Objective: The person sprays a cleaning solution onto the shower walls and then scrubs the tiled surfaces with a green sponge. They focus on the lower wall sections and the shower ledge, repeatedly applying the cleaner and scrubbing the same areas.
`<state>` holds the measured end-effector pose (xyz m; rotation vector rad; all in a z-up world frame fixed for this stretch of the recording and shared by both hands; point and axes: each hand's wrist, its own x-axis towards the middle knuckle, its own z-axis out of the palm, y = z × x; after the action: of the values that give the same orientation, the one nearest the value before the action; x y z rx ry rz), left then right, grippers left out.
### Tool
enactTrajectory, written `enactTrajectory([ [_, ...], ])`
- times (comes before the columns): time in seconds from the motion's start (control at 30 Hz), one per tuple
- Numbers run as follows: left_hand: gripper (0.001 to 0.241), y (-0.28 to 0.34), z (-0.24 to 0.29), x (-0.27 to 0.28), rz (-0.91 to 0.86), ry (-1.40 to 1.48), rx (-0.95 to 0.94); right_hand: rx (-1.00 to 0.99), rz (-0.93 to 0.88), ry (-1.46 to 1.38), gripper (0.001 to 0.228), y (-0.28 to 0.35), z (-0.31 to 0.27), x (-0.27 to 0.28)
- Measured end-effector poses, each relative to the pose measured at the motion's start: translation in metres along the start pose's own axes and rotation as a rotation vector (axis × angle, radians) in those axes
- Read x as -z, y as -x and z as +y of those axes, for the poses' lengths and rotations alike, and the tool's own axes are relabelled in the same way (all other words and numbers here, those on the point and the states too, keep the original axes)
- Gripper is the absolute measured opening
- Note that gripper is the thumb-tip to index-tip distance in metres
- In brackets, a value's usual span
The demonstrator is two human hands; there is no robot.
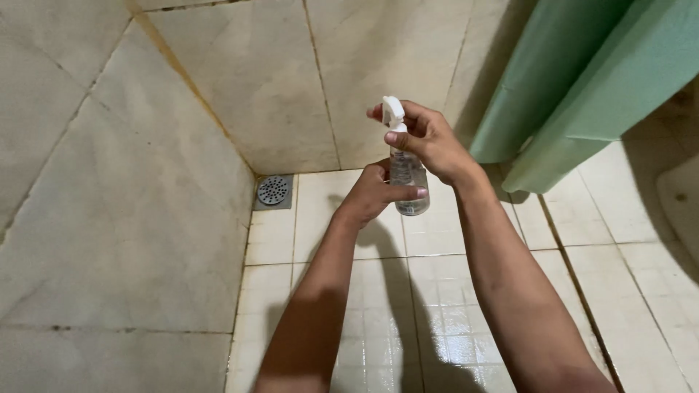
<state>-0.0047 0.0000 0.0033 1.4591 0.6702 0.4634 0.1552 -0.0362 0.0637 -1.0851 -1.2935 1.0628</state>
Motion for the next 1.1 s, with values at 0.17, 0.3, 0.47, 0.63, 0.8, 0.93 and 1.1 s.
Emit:
enactTrajectory([
  [0.17,0.054,0.007,-0.002,0.017,0.041,0.020,0.008,0.049,0.013,-0.027,0.038,-0.010,0.005,-0.013],
  [0.3,0.056,0.020,0.008,0.030,0.050,0.045,-0.021,0.071,0.003,-0.115,0.032,-0.018,0.012,-0.021],
  [0.47,0.056,0.030,0.008,0.049,0.102,0.062,-0.007,0.064,-0.019,-0.167,0.037,-0.027,0.018,-0.036],
  [0.63,0.058,0.040,0.003,0.063,0.092,0.056,-0.020,0.109,-0.119,-0.335,0.043,-0.031,0.011,-0.055],
  [0.8,0.064,0.048,0.001,0.072,0.071,0.107,0.029,0.083,-0.114,-0.205,0.046,-0.037,0.011,-0.066],
  [0.93,0.065,0.055,0.006,0.075,0.099,0.038,0.084,0.113,-0.118,-0.110,0.041,-0.041,0.024,-0.068],
  [1.1,0.062,0.058,0.007,0.080,0.081,0.033,0.040,0.044,-0.150,-0.148,0.034,-0.040,0.024,-0.070],
])
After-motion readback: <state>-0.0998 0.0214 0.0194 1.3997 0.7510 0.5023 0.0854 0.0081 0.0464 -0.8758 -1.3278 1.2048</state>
